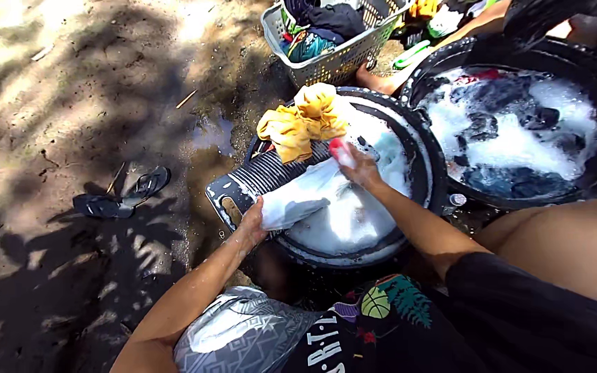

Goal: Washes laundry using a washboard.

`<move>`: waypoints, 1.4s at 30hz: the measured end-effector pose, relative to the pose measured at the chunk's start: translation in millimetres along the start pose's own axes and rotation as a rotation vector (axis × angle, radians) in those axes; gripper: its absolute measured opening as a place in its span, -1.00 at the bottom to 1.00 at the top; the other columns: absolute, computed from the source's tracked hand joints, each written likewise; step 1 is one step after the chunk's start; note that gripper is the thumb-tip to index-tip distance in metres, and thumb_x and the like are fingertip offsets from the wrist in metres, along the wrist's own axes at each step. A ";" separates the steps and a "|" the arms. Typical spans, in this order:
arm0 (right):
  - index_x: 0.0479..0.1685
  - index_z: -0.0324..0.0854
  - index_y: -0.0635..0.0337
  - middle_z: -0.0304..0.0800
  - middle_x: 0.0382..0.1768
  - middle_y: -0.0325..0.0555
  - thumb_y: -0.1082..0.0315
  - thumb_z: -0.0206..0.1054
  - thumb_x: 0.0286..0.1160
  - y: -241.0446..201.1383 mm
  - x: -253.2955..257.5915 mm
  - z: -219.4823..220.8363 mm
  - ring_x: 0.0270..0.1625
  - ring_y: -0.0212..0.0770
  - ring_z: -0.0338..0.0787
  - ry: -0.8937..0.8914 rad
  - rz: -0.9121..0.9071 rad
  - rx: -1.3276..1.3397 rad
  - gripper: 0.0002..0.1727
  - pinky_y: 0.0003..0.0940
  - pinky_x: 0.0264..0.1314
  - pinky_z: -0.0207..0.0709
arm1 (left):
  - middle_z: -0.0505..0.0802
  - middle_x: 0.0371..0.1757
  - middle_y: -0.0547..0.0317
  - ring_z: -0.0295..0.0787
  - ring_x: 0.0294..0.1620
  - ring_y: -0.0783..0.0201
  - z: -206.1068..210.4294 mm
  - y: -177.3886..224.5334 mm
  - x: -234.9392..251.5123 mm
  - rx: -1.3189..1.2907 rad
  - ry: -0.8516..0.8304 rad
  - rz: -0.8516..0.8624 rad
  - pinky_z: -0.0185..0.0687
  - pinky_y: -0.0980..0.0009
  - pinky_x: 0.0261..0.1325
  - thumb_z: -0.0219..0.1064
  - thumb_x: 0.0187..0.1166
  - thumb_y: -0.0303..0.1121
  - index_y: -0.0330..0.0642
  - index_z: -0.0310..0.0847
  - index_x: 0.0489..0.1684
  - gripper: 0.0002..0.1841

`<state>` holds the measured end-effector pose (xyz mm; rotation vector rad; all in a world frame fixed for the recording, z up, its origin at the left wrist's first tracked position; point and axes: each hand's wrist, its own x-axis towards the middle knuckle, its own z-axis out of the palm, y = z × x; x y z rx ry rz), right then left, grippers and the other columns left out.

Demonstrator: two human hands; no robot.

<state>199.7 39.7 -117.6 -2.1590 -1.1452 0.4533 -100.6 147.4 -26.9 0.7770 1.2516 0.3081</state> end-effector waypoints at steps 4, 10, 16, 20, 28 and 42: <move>0.81 0.14 0.30 0.57 0.43 0.52 0.18 0.50 0.48 -40.7 -20.8 0.2 0.47 0.48 0.60 0.122 0.170 0.119 -0.09 0.43 0.50 0.41 | 0.73 0.15 -0.07 0.71 0.11 0.16 14.3 -7.1 2.5 0.040 -0.095 -0.037 0.66 0.19 0.18 -0.36 0.92 0.01 -0.25 0.34 0.50 -0.41; 0.64 0.44 0.33 0.56 0.57 0.27 0.28 0.47 0.52 -79.4 -56.1 48.6 0.64 0.23 0.52 -0.175 -0.280 0.186 -0.32 0.19 0.73 0.27 | 0.73 0.15 -0.09 0.72 0.09 0.15 14.9 -5.5 5.2 -0.023 -0.011 0.007 0.67 0.18 0.16 -0.29 0.92 -0.02 -0.26 0.34 0.51 -0.45; 0.82 0.19 0.23 0.53 0.51 0.50 0.21 0.48 0.50 4.7 -15.4 -20.9 0.54 0.52 0.53 0.165 0.202 0.059 -0.13 0.48 0.56 0.31 | 0.72 0.22 -0.10 0.71 0.16 0.14 13.5 -13.8 2.8 0.020 -0.081 -0.002 0.66 0.17 0.22 -0.29 0.92 -0.03 -0.25 0.31 0.55 -0.45; 0.56 0.47 0.47 0.66 0.44 0.34 0.21 0.50 0.40 -103.1 -76.5 61.2 0.55 0.18 0.64 -0.085 -0.215 0.310 -0.26 0.09 0.67 0.40 | 0.72 -0.05 0.06 0.70 -0.07 0.26 29.6 -17.6 5.8 -0.009 -0.057 0.015 0.67 0.26 0.01 -0.32 0.93 -0.15 -0.19 0.38 0.31 -0.58; 0.84 0.10 0.28 0.46 0.52 0.58 0.20 0.46 0.55 29.7 8.2 -49.0 0.57 0.56 0.47 -0.009 0.278 -0.047 -0.11 0.46 0.58 0.30 | 0.74 0.06 -0.04 0.75 0.00 0.21 6.0 -11.5 6.2 0.013 -0.086 0.073 0.70 0.26 0.09 -0.21 0.93 -0.17 -0.29 0.32 0.48 -0.56; 0.41 0.53 0.45 0.68 0.25 0.47 0.29 0.64 0.27 -41.2 6.4 -100.8 0.31 0.34 0.70 0.059 0.367 0.402 -0.30 0.34 0.42 0.50 | 0.88 -0.03 0.40 0.85 -0.05 0.44 -20.1 55.4 -29.6 0.046 -0.606 0.396 0.80 0.38 0.08 0.14 0.48 -0.57 0.10 0.40 0.29 -0.57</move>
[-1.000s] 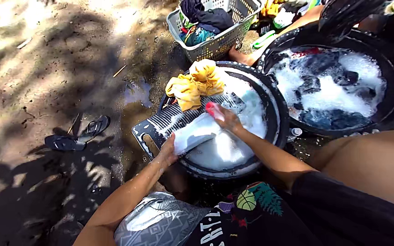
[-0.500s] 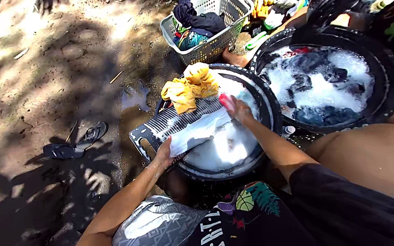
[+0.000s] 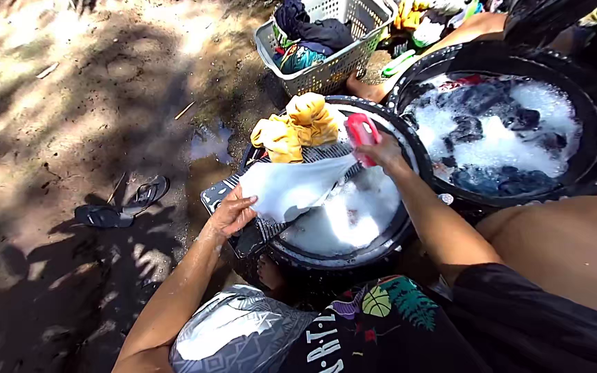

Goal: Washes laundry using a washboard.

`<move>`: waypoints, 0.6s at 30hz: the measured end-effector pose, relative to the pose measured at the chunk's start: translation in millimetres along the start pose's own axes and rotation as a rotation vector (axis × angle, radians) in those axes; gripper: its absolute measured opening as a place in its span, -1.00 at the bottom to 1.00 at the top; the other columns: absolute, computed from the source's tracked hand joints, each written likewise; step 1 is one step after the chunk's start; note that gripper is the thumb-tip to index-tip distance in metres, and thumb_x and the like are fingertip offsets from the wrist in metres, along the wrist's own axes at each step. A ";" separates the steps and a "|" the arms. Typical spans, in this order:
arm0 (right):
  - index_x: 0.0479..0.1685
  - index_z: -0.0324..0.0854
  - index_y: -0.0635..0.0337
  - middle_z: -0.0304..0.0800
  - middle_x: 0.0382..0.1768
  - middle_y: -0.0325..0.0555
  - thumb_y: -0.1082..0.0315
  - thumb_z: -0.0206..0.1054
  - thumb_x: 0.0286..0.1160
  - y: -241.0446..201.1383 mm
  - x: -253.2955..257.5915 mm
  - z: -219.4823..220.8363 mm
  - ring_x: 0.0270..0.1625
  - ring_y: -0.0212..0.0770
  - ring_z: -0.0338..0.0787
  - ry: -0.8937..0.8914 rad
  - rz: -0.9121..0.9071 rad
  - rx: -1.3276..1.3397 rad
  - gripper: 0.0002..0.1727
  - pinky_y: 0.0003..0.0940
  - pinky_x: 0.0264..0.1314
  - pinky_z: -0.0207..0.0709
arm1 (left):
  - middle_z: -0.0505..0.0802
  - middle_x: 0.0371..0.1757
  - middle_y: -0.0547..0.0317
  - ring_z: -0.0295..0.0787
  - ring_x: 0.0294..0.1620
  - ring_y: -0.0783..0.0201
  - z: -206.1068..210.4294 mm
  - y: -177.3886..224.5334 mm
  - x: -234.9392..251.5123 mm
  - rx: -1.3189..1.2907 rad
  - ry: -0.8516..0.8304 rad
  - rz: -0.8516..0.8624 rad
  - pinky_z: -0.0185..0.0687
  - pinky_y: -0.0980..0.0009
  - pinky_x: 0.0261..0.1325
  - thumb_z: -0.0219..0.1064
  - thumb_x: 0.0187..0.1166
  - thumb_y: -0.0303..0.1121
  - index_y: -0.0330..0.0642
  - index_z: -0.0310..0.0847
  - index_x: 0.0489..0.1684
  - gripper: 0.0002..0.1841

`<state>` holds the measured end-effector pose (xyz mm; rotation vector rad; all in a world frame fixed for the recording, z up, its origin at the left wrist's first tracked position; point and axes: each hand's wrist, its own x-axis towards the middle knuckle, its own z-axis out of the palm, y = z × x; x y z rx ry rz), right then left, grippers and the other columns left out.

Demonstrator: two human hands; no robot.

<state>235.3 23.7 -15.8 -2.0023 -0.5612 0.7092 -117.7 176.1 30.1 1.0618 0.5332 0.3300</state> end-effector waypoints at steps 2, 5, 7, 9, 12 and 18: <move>0.41 0.53 0.48 0.61 0.36 0.47 0.26 0.68 0.18 -28.9 6.6 14.2 0.45 0.33 0.61 0.105 -0.134 0.031 -0.24 0.29 0.54 0.41 | 0.81 0.05 0.33 0.77 0.06 0.40 0.3 -29.4 14.9 -0.118 0.139 -0.018 0.72 0.34 0.18 -0.07 0.74 -0.42 0.06 0.28 0.42 -0.66; 0.40 0.49 0.58 0.35 0.57 0.57 0.22 0.73 0.04 -60.6 -13.5 90.3 0.62 0.42 0.42 0.078 -0.426 -0.012 -0.12 0.21 0.64 0.35 | 0.76 -0.09 0.11 0.78 -0.16 0.33 8.5 -77.8 44.2 -0.146 0.370 -0.225 0.75 0.37 0.01 -0.13 0.88 -0.40 -0.25 0.30 0.32 -0.77; 0.62 0.36 0.41 0.36 0.62 0.43 0.27 0.73 0.09 -55.6 -61.1 153.9 0.64 0.30 0.44 -0.125 -0.557 0.029 -0.03 0.15 0.65 0.39 | 0.71 -0.04 0.06 0.74 -0.11 0.30 16.6 -86.5 49.1 -0.188 0.452 -0.232 0.71 0.36 0.04 -0.18 0.90 -0.40 -0.27 0.26 0.39 -0.73; 0.80 0.20 0.30 0.32 0.72 0.30 0.31 0.58 0.34 -33.0 -89.7 181.8 0.76 0.15 0.36 -0.444 -0.596 -0.048 -0.05 0.02 0.81 0.20 | 0.68 -0.11 0.10 0.67 -0.17 0.32 19.5 -89.7 46.1 -0.132 0.552 -0.171 0.66 0.35 -0.06 -0.22 0.85 -0.44 -0.22 0.31 0.28 -0.75; 0.81 0.28 0.09 0.40 0.70 0.23 0.30 0.45 0.53 26.2 -55.5 142.1 0.71 0.27 0.41 -0.436 -0.528 -0.295 -0.22 0.25 0.74 0.21 | 0.61 0.38 -0.22 0.64 0.27 0.07 21.1 -85.3 39.7 -0.011 0.658 -0.250 0.61 0.12 0.30 -0.30 0.95 -0.21 -0.27 0.13 0.69 -0.52; 0.85 0.17 0.09 0.42 0.59 0.48 0.24 0.42 0.57 77.0 12.4 28.2 0.60 0.55 0.42 0.093 -0.130 -0.424 -0.18 0.52 0.54 0.28 | 0.48 0.58 -0.32 0.52 0.50 -0.05 19.0 -86.1 38.1 0.115 0.697 -0.279 0.49 0.03 0.49 -0.29 0.95 -0.18 -0.27 0.04 0.77 -0.48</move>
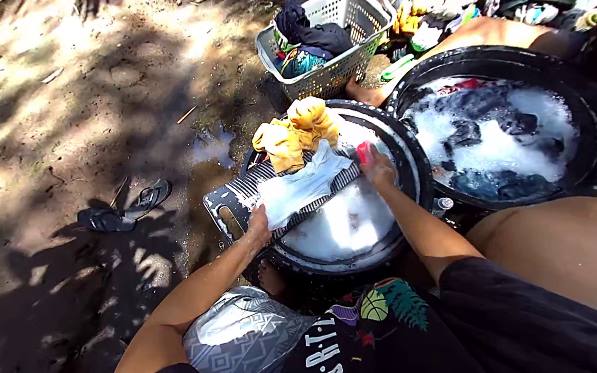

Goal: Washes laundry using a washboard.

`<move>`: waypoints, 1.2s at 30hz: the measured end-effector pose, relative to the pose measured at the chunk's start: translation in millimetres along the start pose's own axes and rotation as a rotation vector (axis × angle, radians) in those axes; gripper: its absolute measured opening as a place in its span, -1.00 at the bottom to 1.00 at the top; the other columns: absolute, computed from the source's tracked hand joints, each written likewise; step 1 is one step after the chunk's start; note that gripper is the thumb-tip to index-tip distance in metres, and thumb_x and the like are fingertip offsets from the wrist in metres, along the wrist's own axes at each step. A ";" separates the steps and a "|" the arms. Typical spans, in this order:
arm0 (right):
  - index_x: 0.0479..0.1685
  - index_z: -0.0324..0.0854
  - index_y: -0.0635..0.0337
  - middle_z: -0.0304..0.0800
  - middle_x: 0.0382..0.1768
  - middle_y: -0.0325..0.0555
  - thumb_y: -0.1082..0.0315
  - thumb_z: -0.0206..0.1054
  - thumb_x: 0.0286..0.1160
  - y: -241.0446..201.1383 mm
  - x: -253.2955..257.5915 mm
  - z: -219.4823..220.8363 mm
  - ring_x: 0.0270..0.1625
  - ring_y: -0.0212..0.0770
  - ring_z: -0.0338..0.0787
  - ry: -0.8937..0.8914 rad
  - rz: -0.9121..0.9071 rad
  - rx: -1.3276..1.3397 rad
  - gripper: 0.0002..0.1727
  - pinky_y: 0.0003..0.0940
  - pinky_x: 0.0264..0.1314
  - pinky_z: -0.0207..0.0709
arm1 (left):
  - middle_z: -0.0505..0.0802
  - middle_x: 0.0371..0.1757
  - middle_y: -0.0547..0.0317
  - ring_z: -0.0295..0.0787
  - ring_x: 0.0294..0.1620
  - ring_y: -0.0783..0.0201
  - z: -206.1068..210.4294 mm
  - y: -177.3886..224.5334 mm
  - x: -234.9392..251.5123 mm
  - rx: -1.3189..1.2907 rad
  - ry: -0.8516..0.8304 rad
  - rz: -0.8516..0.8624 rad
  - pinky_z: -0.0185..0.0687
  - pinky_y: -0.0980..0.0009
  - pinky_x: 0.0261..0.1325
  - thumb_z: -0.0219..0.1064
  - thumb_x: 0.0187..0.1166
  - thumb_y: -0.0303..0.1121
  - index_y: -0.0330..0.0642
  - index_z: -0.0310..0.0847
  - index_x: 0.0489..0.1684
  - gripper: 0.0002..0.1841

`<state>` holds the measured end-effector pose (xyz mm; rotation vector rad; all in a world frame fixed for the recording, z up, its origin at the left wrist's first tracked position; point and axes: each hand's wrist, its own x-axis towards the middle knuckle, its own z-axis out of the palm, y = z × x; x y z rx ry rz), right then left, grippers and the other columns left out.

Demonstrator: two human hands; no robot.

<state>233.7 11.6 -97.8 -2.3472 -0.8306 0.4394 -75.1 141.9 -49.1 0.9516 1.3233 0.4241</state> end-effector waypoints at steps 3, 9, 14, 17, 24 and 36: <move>0.73 0.32 0.27 0.55 0.51 0.38 0.25 0.57 0.37 -66.9 -64.0 47.1 0.55 0.30 0.57 -0.057 -0.206 0.259 -0.14 0.27 0.60 0.42 | 0.54 0.52 -0.32 0.56 0.45 -0.04 11.1 -2.8 -0.7 0.036 -0.042 -0.010 0.51 0.03 0.46 -0.30 0.95 -0.15 -0.31 0.13 0.72 -0.46; 0.79 0.33 0.01 0.44 0.65 0.32 0.25 0.39 0.60 -53.4 -59.4 55.4 0.66 0.40 0.45 -0.257 -0.369 0.076 -0.29 0.37 0.63 0.30 | 0.64 0.34 -0.24 0.66 0.25 0.06 1.6 5.8 -7.4 -0.062 0.011 -0.041 0.62 0.12 0.28 -0.29 0.94 -0.11 -0.35 0.24 0.60 -0.47; 0.82 0.22 0.15 0.46 0.55 0.49 0.22 0.48 0.51 -12.9 -21.4 17.4 0.56 0.51 0.48 0.036 -0.051 0.089 -0.16 0.48 0.52 0.34 | 0.57 0.47 -0.31 0.59 0.40 -0.03 0.3 -1.7 -5.2 0.009 0.032 -0.035 0.54 0.03 0.41 -0.28 0.94 -0.10 -0.35 0.20 0.66 -0.45; 0.66 0.42 0.27 0.56 0.54 0.30 0.19 0.52 0.40 -94.7 -92.7 80.5 0.62 0.22 0.54 -0.141 -0.411 0.305 -0.22 0.15 0.69 0.37 | 0.66 0.31 -0.22 0.64 0.25 0.05 10.4 -1.9 -7.3 0.022 0.008 -0.061 0.60 0.08 0.28 -0.29 0.94 -0.10 -0.32 0.31 0.56 -0.47; 0.80 0.30 0.00 0.46 0.63 0.32 0.17 0.40 0.59 -34.0 -31.0 44.3 0.65 0.41 0.45 -0.147 -0.261 0.067 -0.26 0.43 0.61 0.31 | 0.63 0.36 -0.22 0.66 0.26 0.06 -13.7 2.3 -12.2 -0.039 0.025 -0.064 0.62 0.13 0.28 -0.24 0.93 -0.10 -0.32 0.21 0.63 -0.47; 0.82 0.26 0.06 0.43 0.62 0.41 0.20 0.38 0.62 -28.8 -36.6 46.1 0.65 0.46 0.43 -0.162 -0.343 0.029 -0.26 0.40 0.61 0.30 | 0.69 0.21 -0.14 0.72 0.10 0.15 -19.9 9.9 -12.8 -0.035 -0.048 -0.108 0.68 0.21 0.15 -0.22 0.93 -0.15 -0.28 0.21 0.60 -0.53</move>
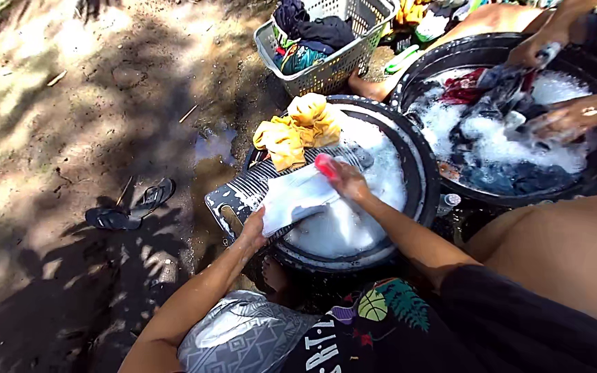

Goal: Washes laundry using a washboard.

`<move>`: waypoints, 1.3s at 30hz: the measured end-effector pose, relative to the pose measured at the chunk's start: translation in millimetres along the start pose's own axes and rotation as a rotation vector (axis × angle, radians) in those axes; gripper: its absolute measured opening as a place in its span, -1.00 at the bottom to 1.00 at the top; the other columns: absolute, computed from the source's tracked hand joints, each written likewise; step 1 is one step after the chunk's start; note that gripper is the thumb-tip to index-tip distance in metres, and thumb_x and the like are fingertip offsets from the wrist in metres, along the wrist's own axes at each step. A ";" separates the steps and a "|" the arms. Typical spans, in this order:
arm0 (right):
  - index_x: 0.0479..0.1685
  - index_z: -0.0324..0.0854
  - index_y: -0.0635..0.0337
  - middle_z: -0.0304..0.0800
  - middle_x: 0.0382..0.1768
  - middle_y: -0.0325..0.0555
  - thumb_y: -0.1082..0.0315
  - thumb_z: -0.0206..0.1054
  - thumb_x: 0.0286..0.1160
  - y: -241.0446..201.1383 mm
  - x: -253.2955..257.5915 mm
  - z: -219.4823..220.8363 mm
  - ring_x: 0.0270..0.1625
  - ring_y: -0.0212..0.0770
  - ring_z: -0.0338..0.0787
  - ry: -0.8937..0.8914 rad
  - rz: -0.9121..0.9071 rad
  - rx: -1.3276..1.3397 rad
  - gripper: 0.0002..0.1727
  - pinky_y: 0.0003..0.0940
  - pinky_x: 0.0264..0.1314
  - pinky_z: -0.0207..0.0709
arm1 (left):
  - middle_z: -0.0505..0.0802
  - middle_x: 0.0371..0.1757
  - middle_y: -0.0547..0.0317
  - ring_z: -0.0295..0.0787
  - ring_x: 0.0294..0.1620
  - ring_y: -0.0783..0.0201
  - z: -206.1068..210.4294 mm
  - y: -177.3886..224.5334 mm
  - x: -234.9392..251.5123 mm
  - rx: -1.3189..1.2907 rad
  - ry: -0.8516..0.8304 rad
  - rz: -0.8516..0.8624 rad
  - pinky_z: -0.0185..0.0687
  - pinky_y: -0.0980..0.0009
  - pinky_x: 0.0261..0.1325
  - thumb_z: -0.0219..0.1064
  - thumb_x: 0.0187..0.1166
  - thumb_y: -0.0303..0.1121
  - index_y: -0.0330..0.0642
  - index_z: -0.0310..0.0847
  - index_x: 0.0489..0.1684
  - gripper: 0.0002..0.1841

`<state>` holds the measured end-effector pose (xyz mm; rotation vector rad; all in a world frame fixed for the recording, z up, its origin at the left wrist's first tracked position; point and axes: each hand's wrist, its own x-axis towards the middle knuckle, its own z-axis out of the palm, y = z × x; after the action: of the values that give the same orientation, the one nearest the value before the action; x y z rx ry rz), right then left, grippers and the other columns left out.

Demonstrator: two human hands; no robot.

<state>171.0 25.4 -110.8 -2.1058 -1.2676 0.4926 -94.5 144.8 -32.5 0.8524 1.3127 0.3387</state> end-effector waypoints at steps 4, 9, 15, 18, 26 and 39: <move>0.86 -0.03 0.35 0.35 0.57 0.66 0.25 0.52 0.48 53.8 4.0 -64.3 0.61 0.58 0.41 0.134 0.407 0.094 0.00 0.47 0.63 0.23 | 0.73 0.07 -0.07 0.72 -0.01 0.25 1.5 12.5 -3.9 0.182 -0.123 0.104 0.67 0.29 0.10 -0.17 0.93 -0.20 -0.37 0.34 0.49 -0.56; 0.01 0.56 0.23 0.84 -0.25 -0.22 0.29 0.22 0.32 -67.1 16.5 -64.2 -0.25 -0.38 0.83 -0.164 0.114 1.124 -0.69 -0.37 -0.14 0.76 | 0.65 -0.29 0.27 0.58 -0.31 0.52 34.6 54.5 -42.8 0.514 -0.473 0.402 0.59 0.50 -0.13 -0.15 0.91 -0.26 -0.27 0.54 0.08 -0.65; 0.03 0.80 -0.36 0.92 -0.17 -0.69 -0.08 0.51 0.29 -109.4 14.2 -95.1 -0.16 -0.71 0.83 -0.654 -0.451 1.340 -0.68 -0.66 -0.09 0.73 | 0.82 -0.38 0.54 0.71 -0.39 0.66 33.9 85.5 -55.6 0.251 -0.723 0.603 0.68 0.62 -0.25 0.01 0.74 -0.42 0.06 0.69 -0.15 -0.73; 0.27 0.74 -0.42 0.89 0.03 -0.73 -0.11 0.50 0.37 -60.5 10.3 -120.0 0.03 -0.72 0.81 -0.668 -0.594 1.245 -0.57 -0.67 0.09 0.72 | 0.86 -0.30 0.60 0.75 -0.28 0.68 14.7 95.9 -66.0 0.135 -0.859 0.650 0.70 0.64 -0.14 0.08 0.76 -0.23 0.24 0.75 -0.18 -0.74; 0.01 0.68 0.25 0.81 -0.17 -0.19 0.39 0.46 0.13 -14.1 37.5 -132.7 -0.19 -0.39 0.79 -0.078 -0.094 0.615 -0.63 -0.38 -0.05 0.72 | 0.73 -0.27 0.05 0.64 -0.28 0.39 2.2 49.6 -21.6 0.853 -0.635 0.638 0.61 0.38 -0.07 0.13 0.66 -0.57 -0.46 0.53 0.13 -0.80; 0.64 0.54 -0.06 0.32 0.62 0.53 0.20 0.34 0.59 3.0 17.1 -13.9 0.43 0.55 0.60 -0.069 0.058 -0.116 -0.43 0.47 0.28 0.53 | 0.73 -0.20 -0.10 0.63 -0.32 0.15 -16.2 1.7 25.5 0.978 -0.253 0.370 0.61 0.16 -0.11 0.14 0.74 -0.48 -0.22 0.30 0.64 -0.52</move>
<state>189.3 35.0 -102.6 -2.2451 -1.3050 0.5318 -102.5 168.6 -49.5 1.9033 1.0438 -0.1646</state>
